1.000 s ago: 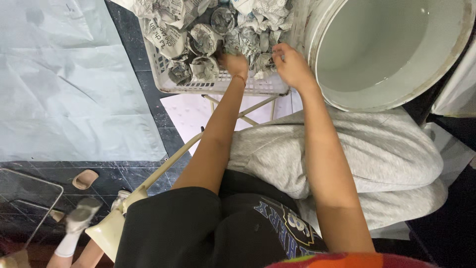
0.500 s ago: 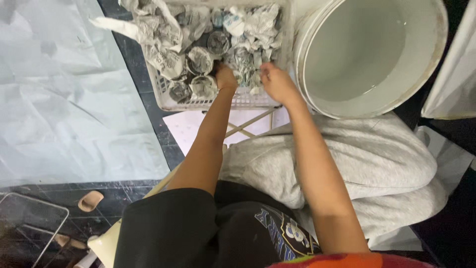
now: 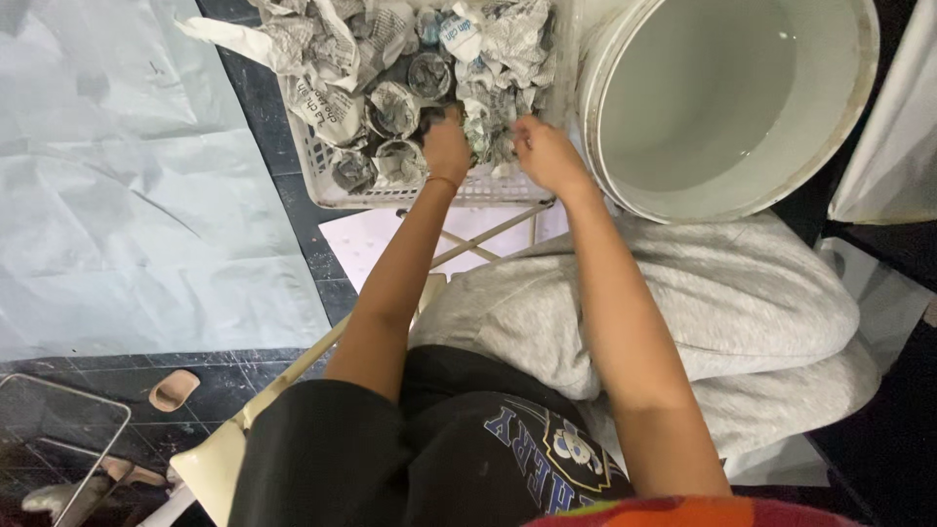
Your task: The person unwraps small ceramic bowls from newspaper, rinses them in a bucket of water, and dries them with a maroon cloth. The cleaned bowls are then placed on a nearby shelf.
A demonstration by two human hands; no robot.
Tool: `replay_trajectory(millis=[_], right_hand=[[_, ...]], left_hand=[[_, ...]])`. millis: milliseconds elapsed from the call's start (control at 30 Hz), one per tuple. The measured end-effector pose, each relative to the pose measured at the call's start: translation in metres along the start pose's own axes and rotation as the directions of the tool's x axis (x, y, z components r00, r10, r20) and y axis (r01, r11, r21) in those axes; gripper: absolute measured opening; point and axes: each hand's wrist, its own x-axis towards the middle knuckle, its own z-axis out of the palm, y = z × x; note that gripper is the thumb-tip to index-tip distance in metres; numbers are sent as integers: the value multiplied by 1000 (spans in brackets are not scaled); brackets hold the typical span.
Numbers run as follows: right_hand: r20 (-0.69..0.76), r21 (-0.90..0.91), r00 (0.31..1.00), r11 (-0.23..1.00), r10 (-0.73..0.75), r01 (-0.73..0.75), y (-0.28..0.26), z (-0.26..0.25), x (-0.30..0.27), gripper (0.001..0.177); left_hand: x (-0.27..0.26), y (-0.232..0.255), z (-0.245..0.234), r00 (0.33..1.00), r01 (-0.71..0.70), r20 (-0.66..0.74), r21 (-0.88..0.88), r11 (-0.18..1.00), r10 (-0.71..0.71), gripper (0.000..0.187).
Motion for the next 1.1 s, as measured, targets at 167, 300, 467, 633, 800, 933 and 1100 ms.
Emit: replay_trajectory(millis=[167,300,467,633,800,933,1100], right_hand=[[-105,-28,993,998,-50,47,-37,-15,-6,36],[-209,-30,978,1000,-11,5,-62,-25,-7,26],[-302,16,952,998,-52,60,-67,-28,-6,26],[-359,-204,917,973,-174,105,-80,-37,-10,26],[-333,-265,905,948,-263,178,-94,-43,-11,19],[-304,-103,925,973,-227,205,-94,-39,-10,16],[-285,167,939,955,-192,246,-78,-38,-3,22]], left_hand=[[-21,1,-54,989,-148,-67,-355,923,132,46],[-21,-1,-71,943,-233,-13,-738,633,332,38],[-24,19,-107,870,153,331,-886,438,365,46],[-30,23,-128,772,250,408,-900,358,487,57],[-23,0,-124,773,275,393,-915,297,498,65],[-21,-4,-112,791,437,412,-898,54,453,75],[-26,0,-101,784,548,431,-819,-171,447,80]])
